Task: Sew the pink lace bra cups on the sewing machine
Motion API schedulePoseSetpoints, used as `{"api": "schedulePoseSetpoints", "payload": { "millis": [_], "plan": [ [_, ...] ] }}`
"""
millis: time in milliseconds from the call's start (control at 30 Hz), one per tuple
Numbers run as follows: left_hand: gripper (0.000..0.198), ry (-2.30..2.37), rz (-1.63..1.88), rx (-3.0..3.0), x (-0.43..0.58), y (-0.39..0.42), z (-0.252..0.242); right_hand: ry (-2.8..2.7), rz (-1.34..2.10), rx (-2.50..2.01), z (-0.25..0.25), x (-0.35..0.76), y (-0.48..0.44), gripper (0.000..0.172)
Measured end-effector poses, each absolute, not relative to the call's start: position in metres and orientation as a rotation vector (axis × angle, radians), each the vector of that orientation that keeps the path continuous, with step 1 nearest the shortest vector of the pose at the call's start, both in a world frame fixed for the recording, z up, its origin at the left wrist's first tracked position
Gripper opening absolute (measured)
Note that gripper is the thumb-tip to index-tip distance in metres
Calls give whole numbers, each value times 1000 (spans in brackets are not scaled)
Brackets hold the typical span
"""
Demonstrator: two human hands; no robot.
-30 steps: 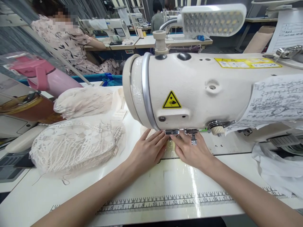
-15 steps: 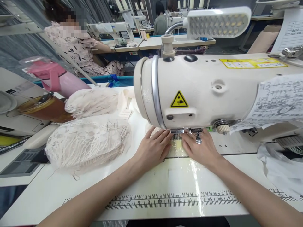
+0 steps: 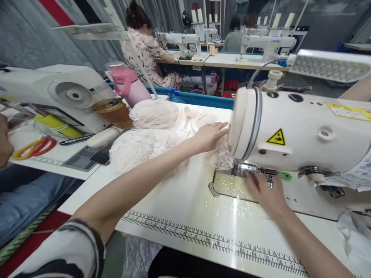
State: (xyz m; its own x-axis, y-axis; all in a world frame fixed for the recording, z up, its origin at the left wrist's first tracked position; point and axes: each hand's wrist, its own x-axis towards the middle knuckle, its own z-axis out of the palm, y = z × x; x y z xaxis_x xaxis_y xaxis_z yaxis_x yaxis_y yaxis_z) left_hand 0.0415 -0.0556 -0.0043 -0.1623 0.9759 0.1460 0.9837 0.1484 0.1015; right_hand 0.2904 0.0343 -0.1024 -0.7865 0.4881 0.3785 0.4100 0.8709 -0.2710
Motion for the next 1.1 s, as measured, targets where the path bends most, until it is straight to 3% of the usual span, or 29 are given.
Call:
{"api": "schedulePoseSetpoints", "payload": {
  "millis": [167, 333, 433, 600, 733, 833, 1000, 1100],
  "plan": [
    [13, -2354, -428, -1986, 10, -30, 0, -2590, 245, -639, -93, 286, 32, 32],
    [4, -2293, -832, -1732, 1, -70, 34, -2535, 181, -586, -89, 282, 26, 34],
    [13, -2185, -1051, -1679, 5, -104, 57, -2508, 125, -525, -89, 281, 23, 33],
    [23, -1937, -1816, -1586, 42, -160, 62, -2477, 136, -286, -89, 278, 24, 26],
    [13, -2211, -1772, -1645, 96, -212, 37, -2491, 212, -175, -80, 282, 17, 27],
    [20, -2400, -1639, -1727, 142, -246, 9, -2628, 608, -124, -60, 298, -15, 26],
    [27, -2155, -1718, -1571, 204, -271, -27, -2335, 2102, -265, -28, 334, -100, 46],
    [29, -2045, -1748, -1480, 225, -270, -39, -2020, 2336, -377, -33, 349, -137, 36]
  ]
}}
